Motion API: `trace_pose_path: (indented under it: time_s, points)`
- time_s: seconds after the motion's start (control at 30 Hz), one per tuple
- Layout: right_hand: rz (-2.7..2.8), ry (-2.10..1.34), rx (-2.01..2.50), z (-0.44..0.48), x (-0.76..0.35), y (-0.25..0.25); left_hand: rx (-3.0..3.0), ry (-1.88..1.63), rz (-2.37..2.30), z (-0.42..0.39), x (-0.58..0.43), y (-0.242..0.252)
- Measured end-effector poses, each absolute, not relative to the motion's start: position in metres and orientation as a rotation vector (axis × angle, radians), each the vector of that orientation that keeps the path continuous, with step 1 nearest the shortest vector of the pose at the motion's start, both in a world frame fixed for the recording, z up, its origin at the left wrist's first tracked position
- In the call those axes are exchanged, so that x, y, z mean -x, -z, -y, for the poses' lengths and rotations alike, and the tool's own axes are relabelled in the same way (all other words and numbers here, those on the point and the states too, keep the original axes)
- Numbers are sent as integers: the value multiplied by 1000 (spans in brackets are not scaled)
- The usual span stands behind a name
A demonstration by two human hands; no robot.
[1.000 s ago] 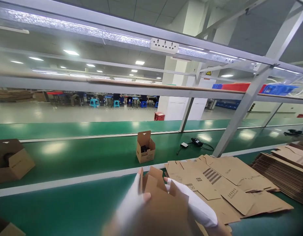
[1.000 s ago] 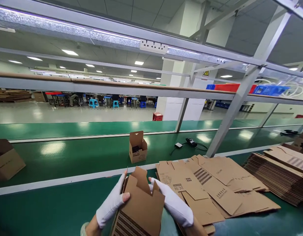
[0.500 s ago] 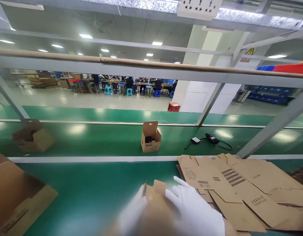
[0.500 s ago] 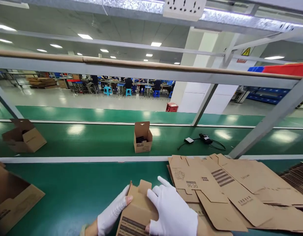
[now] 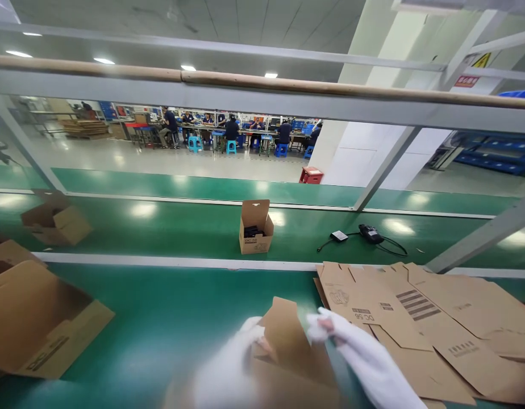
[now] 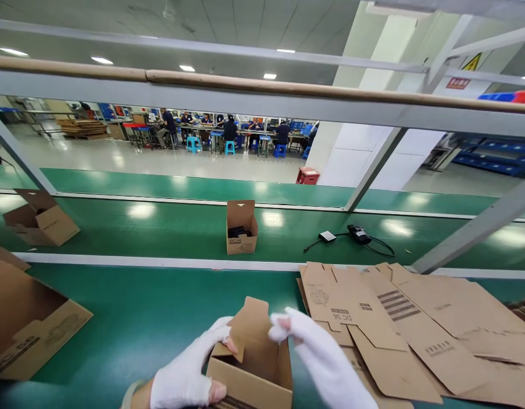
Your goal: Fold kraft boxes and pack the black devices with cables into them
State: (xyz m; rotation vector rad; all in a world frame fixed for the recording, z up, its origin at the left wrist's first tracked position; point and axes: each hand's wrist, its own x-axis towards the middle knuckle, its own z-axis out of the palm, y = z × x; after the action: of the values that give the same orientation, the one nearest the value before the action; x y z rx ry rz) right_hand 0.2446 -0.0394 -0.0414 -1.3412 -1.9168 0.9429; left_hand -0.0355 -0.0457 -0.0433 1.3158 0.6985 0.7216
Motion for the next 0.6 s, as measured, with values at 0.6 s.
trace_pose_path:
  time_s: [0.6]
  points:
    - [1679,-2207,905,7,-214,11,-1464,-760,-701,58,38,21]
